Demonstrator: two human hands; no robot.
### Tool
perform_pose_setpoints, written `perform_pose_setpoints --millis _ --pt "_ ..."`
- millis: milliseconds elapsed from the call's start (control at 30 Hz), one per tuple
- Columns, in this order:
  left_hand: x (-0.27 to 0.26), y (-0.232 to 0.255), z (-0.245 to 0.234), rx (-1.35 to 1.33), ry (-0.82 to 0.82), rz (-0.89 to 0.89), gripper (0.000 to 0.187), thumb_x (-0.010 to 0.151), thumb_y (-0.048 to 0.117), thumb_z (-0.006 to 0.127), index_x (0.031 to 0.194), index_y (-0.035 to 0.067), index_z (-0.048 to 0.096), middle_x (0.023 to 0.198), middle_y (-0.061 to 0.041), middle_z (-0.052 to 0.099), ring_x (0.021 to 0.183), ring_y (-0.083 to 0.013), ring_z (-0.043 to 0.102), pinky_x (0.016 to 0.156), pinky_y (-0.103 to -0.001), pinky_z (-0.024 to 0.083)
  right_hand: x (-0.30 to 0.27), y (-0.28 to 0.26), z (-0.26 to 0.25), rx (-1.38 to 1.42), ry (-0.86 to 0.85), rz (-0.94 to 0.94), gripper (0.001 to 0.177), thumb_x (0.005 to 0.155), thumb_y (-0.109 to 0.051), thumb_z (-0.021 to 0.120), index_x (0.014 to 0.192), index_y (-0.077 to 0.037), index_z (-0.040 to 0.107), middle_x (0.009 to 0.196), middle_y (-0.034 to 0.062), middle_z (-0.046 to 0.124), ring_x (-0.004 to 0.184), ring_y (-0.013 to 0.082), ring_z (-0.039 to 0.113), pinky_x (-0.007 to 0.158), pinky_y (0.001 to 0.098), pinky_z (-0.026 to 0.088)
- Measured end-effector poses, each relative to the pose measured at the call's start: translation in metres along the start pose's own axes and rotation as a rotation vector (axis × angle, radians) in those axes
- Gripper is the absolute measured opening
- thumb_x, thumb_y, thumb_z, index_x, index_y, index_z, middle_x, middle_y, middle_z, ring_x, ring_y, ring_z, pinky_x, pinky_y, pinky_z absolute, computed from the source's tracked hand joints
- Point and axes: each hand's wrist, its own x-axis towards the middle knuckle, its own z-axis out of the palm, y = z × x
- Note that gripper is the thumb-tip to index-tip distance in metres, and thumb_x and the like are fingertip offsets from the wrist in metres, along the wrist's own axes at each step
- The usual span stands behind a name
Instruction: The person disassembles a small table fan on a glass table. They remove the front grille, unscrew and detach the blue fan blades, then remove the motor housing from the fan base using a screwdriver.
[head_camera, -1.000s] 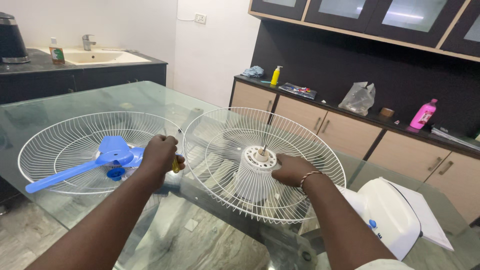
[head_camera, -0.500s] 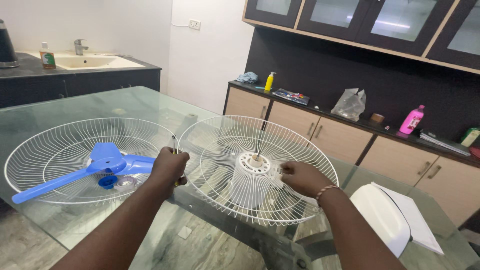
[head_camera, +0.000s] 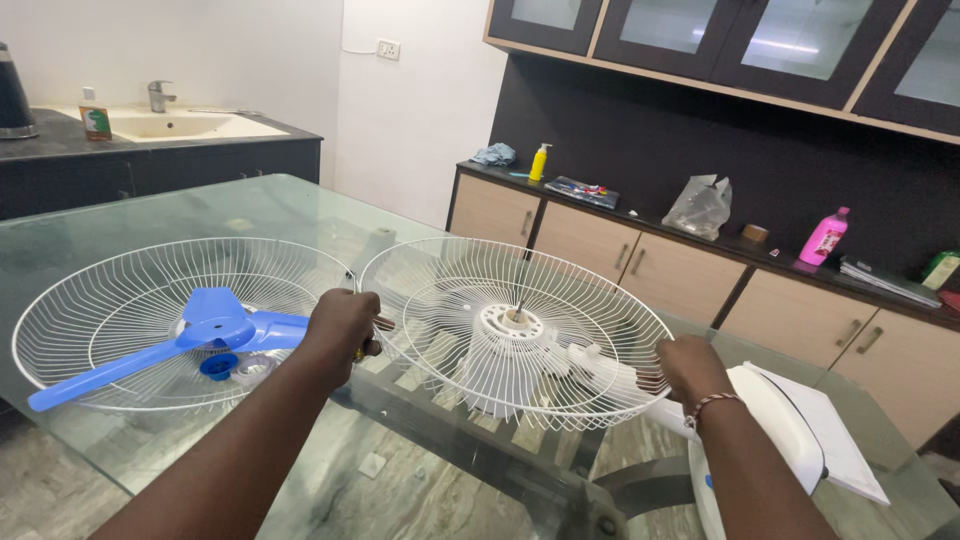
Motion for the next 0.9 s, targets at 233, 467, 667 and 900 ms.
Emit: perform_pose_setpoints --millis 233,467,667,900 --pt "0.010 0.036 0.000 -0.059 0.016 0.077 0.015 0.083 0.008 0.059 0.081 -0.007 0.057 0.064 -0.012 0.051 0.045 -0.0215 0.050 0.043 -0.036 0.041 -0.014 -0.033 -0.075 1.576 0.046 0.453 0.021 0.099 -0.006 0.052 0.110 0.008 0.063 0.105 0.0167 0.070 0.087 0.0298 0.071 0.081 0.0441 0.061" --pt "0.024 0.080 -0.055 -0.207 0.141 0.099 0.016 0.091 0.009 0.064 0.092 -0.006 0.058 0.074 -0.012 0.052 0.050 -0.0164 0.047 0.044 -0.030 0.039 -0.037 -0.094 -0.153 1.670 -0.013 0.214 0.040 0.108 -0.026 0.034 0.129 0.000 0.057 0.116 0.0138 0.069 0.104 0.0203 0.068 0.093 0.0358 0.059" --pt "0.018 0.073 -0.127 -0.161 0.328 0.051 0.018 0.095 0.008 0.062 0.100 -0.009 0.056 0.079 -0.012 0.054 0.052 -0.0133 0.045 0.043 -0.028 0.036 -0.025 -0.126 -0.120 1.678 -0.126 0.128 0.041 0.105 -0.025 0.041 0.137 -0.002 0.051 0.121 0.0131 0.068 0.105 0.0218 0.068 0.095 0.0373 0.059" --pt "0.010 0.039 -0.202 -0.122 0.568 -0.024 0.024 0.105 0.013 0.058 0.112 -0.010 0.059 0.087 -0.013 0.054 0.055 -0.0088 0.045 0.045 -0.027 0.039 -0.003 -0.160 -0.014 1.426 -0.051 -0.004 0.046 0.097 -0.026 0.062 0.135 -0.002 0.061 0.127 0.0112 0.074 0.116 0.0183 0.068 0.098 0.0292 0.052"
